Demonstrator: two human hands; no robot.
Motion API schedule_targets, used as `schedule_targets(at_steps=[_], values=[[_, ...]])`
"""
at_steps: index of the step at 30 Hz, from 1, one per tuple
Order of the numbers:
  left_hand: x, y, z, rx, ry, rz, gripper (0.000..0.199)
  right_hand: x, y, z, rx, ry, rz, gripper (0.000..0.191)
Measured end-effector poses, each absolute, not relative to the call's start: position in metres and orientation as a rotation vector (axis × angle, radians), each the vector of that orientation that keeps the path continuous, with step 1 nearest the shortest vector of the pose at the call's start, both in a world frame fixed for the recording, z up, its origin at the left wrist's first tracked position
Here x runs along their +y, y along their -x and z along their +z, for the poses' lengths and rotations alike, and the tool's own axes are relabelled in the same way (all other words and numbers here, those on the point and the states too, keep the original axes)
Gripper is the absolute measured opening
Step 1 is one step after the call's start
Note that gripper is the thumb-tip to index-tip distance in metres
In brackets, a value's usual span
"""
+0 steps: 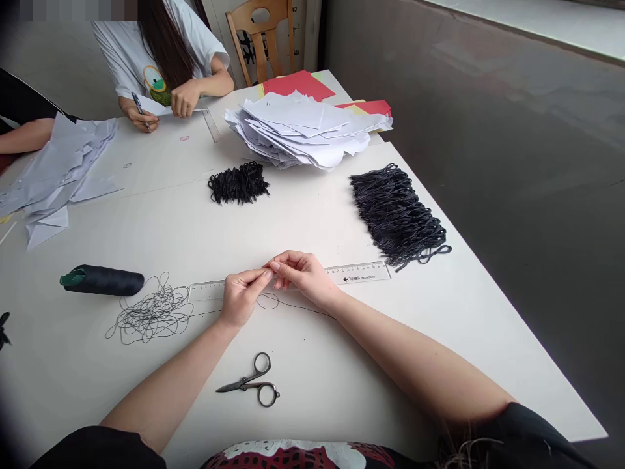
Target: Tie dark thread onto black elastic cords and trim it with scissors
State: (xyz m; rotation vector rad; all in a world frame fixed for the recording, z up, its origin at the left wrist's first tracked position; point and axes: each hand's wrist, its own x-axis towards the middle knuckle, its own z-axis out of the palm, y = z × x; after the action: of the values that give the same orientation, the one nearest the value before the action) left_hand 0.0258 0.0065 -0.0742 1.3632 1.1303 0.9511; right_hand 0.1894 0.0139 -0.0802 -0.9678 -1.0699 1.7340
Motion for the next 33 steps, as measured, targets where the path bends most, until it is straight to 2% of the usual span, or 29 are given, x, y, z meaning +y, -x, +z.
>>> schedule_targets(at_steps=[6, 10, 18, 24, 33], values=[[0.007, -0.025, -0.075, 1.117, -1.395, 0.959, 0.033, 0.015, -0.189, -0.083, -1.072, 0.976, 1.683, 0.032], [0.01, -0.023, -0.076, 1.028, -1.183, 0.898, 0.037, 0.015, -0.188, -0.08, -1.087, 0.958, 1.641, 0.031], [0.009, -0.023, -0.047, 0.821, -0.83, 0.683, 0.044, 0.02, -0.2, -0.045, -0.821, 0.82, 1.718, 0.037], [0.007, -0.011, -0.024, 0.769, -0.933, 0.633, 0.037, 0.023, -0.253, -0.008, -0.783, 0.833, 1.376, 0.034], [0.006, 0.024, -0.028, 0.897, -1.109, 0.533, 0.032, -0.014, -0.363, 0.024, -0.851, 1.077, 0.627, 0.025]])
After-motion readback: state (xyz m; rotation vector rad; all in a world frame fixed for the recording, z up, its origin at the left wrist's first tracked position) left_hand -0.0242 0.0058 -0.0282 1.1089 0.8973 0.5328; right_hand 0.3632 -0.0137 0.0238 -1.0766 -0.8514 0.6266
